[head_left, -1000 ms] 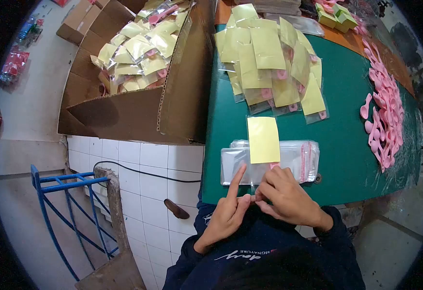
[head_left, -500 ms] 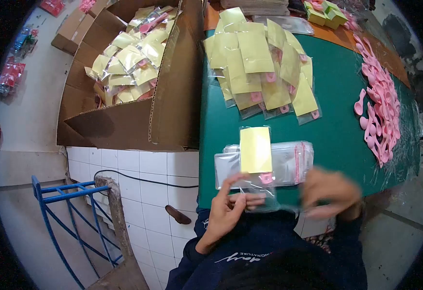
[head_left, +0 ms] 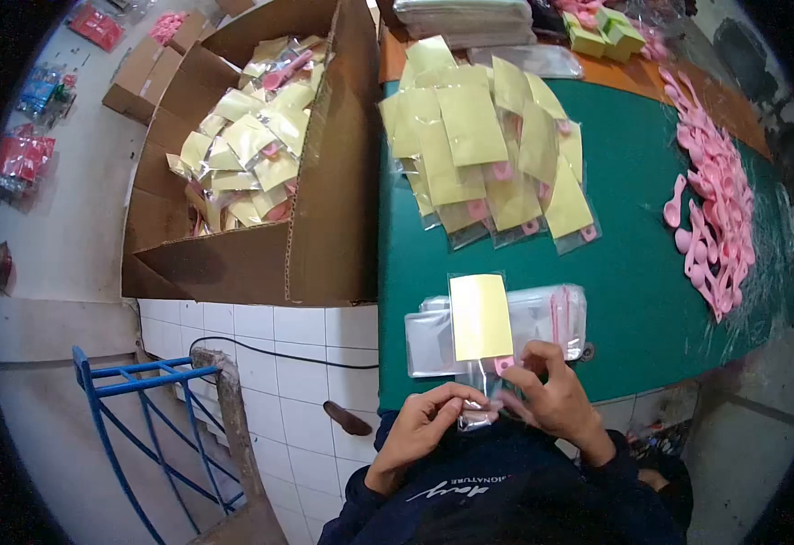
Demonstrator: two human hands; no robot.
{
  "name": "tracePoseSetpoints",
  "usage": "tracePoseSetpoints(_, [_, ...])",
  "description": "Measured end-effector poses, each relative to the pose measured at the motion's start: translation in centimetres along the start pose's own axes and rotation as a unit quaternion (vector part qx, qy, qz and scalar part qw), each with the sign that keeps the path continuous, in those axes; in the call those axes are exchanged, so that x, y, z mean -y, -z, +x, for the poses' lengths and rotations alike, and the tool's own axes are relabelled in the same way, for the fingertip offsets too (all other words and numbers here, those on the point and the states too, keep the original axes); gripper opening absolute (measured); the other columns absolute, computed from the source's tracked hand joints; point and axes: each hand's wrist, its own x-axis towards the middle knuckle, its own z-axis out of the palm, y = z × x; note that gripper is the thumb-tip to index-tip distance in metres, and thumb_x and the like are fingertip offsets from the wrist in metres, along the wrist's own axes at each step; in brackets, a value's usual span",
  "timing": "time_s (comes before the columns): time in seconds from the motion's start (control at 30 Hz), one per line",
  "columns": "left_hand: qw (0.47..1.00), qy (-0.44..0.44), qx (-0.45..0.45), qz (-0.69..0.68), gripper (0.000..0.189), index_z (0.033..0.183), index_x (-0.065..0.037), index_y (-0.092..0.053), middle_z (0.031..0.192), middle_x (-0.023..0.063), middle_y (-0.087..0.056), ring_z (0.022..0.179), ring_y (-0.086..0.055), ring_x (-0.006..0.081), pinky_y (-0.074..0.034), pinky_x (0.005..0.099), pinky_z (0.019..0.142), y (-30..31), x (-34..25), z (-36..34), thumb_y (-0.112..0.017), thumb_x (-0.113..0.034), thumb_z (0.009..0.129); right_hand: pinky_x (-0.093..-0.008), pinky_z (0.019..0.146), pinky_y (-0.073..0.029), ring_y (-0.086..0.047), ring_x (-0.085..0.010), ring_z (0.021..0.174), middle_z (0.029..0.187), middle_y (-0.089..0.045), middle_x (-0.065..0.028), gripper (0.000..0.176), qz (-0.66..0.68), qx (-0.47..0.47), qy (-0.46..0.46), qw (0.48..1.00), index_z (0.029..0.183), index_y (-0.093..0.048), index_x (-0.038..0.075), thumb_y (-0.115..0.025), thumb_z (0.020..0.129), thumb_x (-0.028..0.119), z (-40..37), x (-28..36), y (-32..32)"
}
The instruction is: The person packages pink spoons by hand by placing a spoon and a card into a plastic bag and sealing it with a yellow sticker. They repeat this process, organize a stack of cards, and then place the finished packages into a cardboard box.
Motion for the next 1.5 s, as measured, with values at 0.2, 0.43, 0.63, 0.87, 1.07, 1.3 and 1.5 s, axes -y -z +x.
tracePoseSetpoints(0.2, [0.999,-0.037,0.007,0.019,0.019,0.105,0.002,-0.056,0.102,0.0113,-0.062,0.094,-0.062,0.0167,-0.047,0.0264,0.082,0.5,0.3,-0.7,-0.045,-0.003,0.09,-0.031,0.067,-0.05,-0.057,-0.0221,0.078,0.097,-0.047,-0.0105,0.026,0.049,0.031,-0.019,0.998,0.087,-0.062,0.007,-0.068,0.064,-0.003,-0.6,-0.7,2.4])
tracePoseSetpoints(0.43, [0.912,-0.157,-0.059,0.373,0.016,0.092,-0.003,-0.057,0.088,0.0088,-0.056,0.072,-0.06,0.0192,-0.049,0.0277,0.063,-1.2,0.1,0.4,-0.065,-0.007,0.079,-0.0292,0.072,-0.05,-0.058,-0.0186,0.084,0.096,-0.05,-0.0097,0.018,0.153,0.043,-0.114,0.981,0.084,-0.061,0.003,-0.07,0.069,0.0,-0.6,0.4,3.1])
tracePoseSetpoints(0.63, [0.938,-0.123,-0.123,0.3,0.016,0.085,-0.001,-0.057,0.088,0.009,-0.058,0.078,-0.06,0.0165,-0.047,0.0242,0.066,-1.9,0.5,0.1,-0.067,-0.001,0.073,-0.0259,0.066,-0.053,-0.062,-0.0157,0.078,0.089,-0.06,-0.0108,0.009,0.328,0.011,-0.295,0.897,0.085,-0.058,-0.003,-0.064,0.079,0.001,-1.7,1.1,1.5])
tracePoseSetpoints(0.87, [0.964,-0.086,-0.161,0.191,0.012,0.084,-0.001,-0.055,0.087,0.0072,-0.059,0.08,-0.058,0.0124,-0.046,0.0218,0.069,-2.5,1.9,0.2,-0.064,0.001,0.077,-0.0245,0.062,-0.055,-0.066,-0.0172,0.074,0.082,-0.062,-0.0123,0.009,0.357,-0.048,-0.355,0.863,0.089,-0.054,-0.006,-0.058,0.084,-0.001,-1.9,1.2,0.2])
tracePoseSetpoints(1.07, [0.977,-0.049,-0.205,0.037,0.014,0.09,-0.002,-0.051,0.091,0.0068,-0.058,0.08,-0.055,0.0097,-0.045,0.0203,0.069,-2.9,2.8,-0.3,-0.06,0.004,0.081,-0.0233,0.06,-0.054,-0.066,-0.0166,0.07,0.083,-0.062,-0.0129,0.009,0.38,-0.074,-0.378,0.841,0.088,-0.05,-0.005,-0.058,0.084,-0.003,-1.8,1.3,-0.1])
tracePoseSetpoints(1.3, [0.95,-0.112,-0.18,0.23,0.031,0.108,-0.001,-0.052,0.102,0.0088,-0.054,0.076,-0.055,0.0106,-0.045,0.0198,0.065,-2.6,1.5,-0.1,-0.062,0.003,0.079,-0.0225,0.06,-0.053,-0.064,-0.0138,0.07,0.084,-0.063,-0.0124,0.025,0.344,-0.058,-0.337,0.874,0.109,-0.056,-0.005,-0.056,0.084,-0.004,-1.6,1.8,-0.2])
tracePoseSetpoints(1.5, [0.903,-0.197,-0.148,0.353,0.045,0.12,-0.004,-0.051,0.113,0.0129,-0.054,0.077,-0.058,0.0122,-0.048,0.0224,0.056,-2.3,-2.8,0.9,-0.063,0.002,0.078,-0.0236,0.062,-0.053,-0.064,-0.0131,0.07,0.085,-0.063,-0.0111,0.044,0.388,0.007,-0.333,0.859,0.125,-0.041,-0.002,-0.056,0.084,-0.003,0.7,1.8,2.8])
